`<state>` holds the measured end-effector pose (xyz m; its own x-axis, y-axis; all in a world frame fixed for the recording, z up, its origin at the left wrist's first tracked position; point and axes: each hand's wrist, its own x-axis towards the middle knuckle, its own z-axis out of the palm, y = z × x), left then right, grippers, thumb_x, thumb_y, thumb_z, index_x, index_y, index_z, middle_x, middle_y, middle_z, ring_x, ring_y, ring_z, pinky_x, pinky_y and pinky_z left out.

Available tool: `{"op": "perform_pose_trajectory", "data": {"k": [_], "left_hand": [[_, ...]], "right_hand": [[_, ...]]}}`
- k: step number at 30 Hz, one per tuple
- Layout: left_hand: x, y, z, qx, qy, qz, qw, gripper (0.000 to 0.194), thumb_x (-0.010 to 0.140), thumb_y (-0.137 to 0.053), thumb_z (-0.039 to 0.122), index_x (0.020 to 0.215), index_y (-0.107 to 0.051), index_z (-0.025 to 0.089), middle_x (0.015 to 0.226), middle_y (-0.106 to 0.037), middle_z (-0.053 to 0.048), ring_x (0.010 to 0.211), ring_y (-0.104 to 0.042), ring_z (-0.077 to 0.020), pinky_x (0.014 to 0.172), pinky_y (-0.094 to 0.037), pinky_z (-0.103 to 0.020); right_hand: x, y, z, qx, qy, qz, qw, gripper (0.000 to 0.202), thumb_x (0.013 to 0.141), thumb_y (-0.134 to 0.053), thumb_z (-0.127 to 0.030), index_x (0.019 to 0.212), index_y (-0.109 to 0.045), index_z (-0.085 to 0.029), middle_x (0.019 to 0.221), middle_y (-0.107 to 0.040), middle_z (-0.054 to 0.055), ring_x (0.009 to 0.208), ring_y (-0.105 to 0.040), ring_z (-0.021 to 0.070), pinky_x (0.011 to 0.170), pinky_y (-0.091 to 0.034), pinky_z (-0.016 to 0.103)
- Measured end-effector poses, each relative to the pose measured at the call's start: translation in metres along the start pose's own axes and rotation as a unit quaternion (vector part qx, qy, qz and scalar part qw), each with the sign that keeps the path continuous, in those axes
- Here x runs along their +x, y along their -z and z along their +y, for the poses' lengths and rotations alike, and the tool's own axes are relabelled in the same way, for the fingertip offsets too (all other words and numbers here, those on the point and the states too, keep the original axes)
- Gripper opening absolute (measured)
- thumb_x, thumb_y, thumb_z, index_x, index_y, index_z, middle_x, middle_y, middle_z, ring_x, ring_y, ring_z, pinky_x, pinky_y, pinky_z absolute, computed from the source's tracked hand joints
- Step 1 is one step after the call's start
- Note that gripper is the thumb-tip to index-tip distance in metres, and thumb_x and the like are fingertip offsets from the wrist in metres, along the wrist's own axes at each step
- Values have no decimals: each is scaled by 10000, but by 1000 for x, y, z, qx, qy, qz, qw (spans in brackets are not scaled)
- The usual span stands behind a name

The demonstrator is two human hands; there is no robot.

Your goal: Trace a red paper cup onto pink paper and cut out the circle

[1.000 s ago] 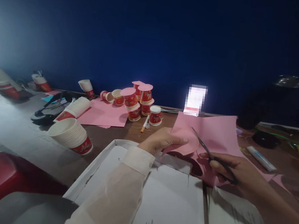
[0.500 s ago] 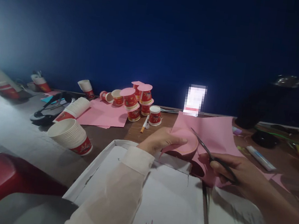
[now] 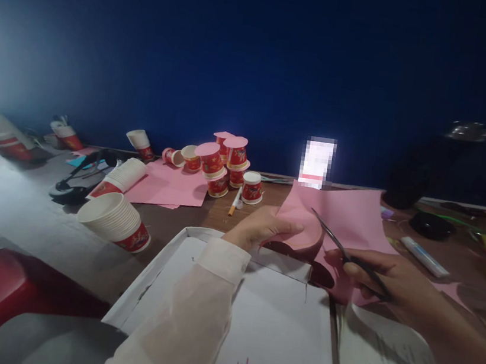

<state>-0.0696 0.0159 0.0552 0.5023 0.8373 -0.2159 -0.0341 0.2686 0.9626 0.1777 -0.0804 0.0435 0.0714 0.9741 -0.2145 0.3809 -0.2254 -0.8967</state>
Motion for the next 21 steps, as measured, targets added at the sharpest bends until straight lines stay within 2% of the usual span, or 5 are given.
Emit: {"op": "perform_pose_trajectory", "data": {"k": [6, 12, 16, 19, 21], "left_hand": [[-5, -1, 6, 18, 7, 11, 1000, 258, 704, -881, 283, 906, -780, 159, 890, -755, -87, 813, -684, -217, 804, -531, -356], [1, 2, 1, 48, -13, 25, 998, 274, 701, -878, 328, 910, -782, 180, 892, -772, -87, 822, -700, -236, 740, -535, -337], [10, 0, -2, 99, -49, 126, 986, 387, 736, -866, 393, 1026, -737, 172, 1005, -767, -115, 883, -705, -246, 789, -542, -357], [10, -11, -4, 170, -239, 305, 906, 404, 769, -839, 380, 1092, -704, 179, 1165, -720, -136, 1006, -672, -235, 878, -519, -350], [4, -24, -8, 224, -363, 338, 839, 270, 888, -714, 419, 1038, -711, 195, 1044, -718, -103, 959, -647, -212, 869, -500, -335]], "right_hand": [[1, 3, -2, 18, -36, -16, 999, 810, 578, -835, -759, 1132, -834, -168, 696, -656, 40, 566, -509, 143, 503, -452, 283], [-3, -1, -6, 22, -6, 0, 1000, 757, 630, -822, -728, 1124, -839, -155, 628, -629, 24, 566, -513, 156, 505, -410, 293], [-3, -7, -10, 8, 53, 38, 998, 655, 638, -819, -721, 996, -872, -175, 665, -701, 45, 580, -577, 177, 585, -494, 322], [2, -9, -7, 13, 69, 67, 995, 619, 659, -814, -708, 1016, -872, -206, 817, -786, 68, 704, -676, 231, 685, -567, 346], [4, -12, -4, 36, 62, 67, 995, 629, 680, -820, -675, 1094, -854, -202, 960, -815, 89, 823, -726, 280, 733, -603, 368]]}}
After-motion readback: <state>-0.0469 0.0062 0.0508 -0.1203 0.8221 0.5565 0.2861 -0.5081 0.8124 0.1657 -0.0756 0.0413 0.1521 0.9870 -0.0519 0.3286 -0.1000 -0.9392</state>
